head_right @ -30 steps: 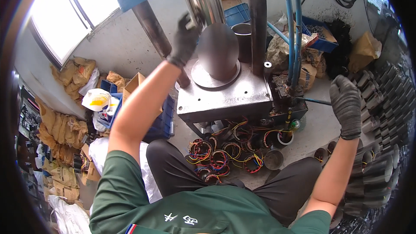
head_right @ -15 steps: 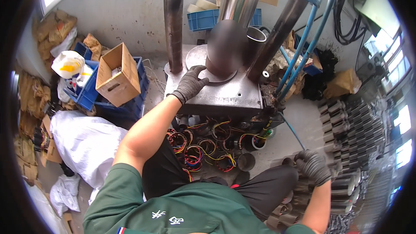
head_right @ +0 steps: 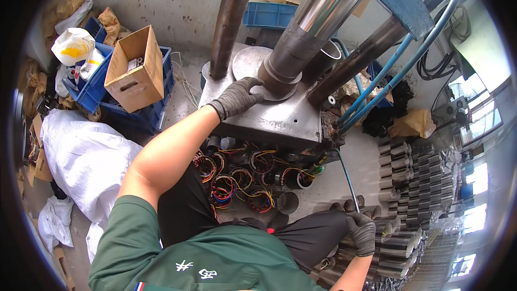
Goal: The person inserts a motor stator into a metal casing, uses a tool to guide internal wiring, and then uses a hydraulic press to secure the components together.
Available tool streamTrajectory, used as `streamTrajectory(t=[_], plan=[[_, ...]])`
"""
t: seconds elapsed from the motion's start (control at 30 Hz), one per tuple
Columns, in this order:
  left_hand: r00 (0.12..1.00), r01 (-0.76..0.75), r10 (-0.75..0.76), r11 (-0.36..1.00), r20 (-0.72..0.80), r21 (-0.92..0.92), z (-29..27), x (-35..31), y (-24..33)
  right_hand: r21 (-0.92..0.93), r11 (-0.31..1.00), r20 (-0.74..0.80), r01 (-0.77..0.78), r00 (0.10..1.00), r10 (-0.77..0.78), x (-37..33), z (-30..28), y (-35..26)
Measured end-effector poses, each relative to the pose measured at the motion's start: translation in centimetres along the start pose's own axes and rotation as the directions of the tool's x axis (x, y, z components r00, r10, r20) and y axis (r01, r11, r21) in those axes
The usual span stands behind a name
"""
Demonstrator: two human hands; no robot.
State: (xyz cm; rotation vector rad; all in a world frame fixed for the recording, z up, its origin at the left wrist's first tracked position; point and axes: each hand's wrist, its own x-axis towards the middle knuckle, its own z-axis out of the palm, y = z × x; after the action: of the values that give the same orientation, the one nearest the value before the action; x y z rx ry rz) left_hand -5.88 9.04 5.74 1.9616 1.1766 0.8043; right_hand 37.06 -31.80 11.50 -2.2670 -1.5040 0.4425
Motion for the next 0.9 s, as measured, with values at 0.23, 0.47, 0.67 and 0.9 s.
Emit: streamTrajectory(t=[0.23, 0.47, 0.67, 0.9], plan=[[0.989, 0.018, -0.024, 0.999, 0.143, 0.047, -0.6, -0.2, -0.1, -0.035, 0.999, 0.053, -0.018, 0.998, 0.020, 0.1, -1.0, -2.5], [0.989, -0.016, -0.001, 0.994, 0.148, 0.109, -0.4, -0.5, 0.0, -0.071, 0.997, 0.026, 0.029, 0.999, -0.027, 0.4, -0.9, -1.6], [0.989, -0.074, 0.056, 0.988, 0.138, 0.133, 0.0, -0.3, -0.7, -0.052, 0.998, 0.006, 0.019, 1.000, -0.018, 0.1, -0.9, -3.1], [0.984, -0.043, 0.017, 0.988, 0.176, 0.148, -0.1, -0.4, -0.4, -0.038, 0.999, -0.026, 0.022, 0.999, -0.023, 0.2, -0.7, -2.4]])
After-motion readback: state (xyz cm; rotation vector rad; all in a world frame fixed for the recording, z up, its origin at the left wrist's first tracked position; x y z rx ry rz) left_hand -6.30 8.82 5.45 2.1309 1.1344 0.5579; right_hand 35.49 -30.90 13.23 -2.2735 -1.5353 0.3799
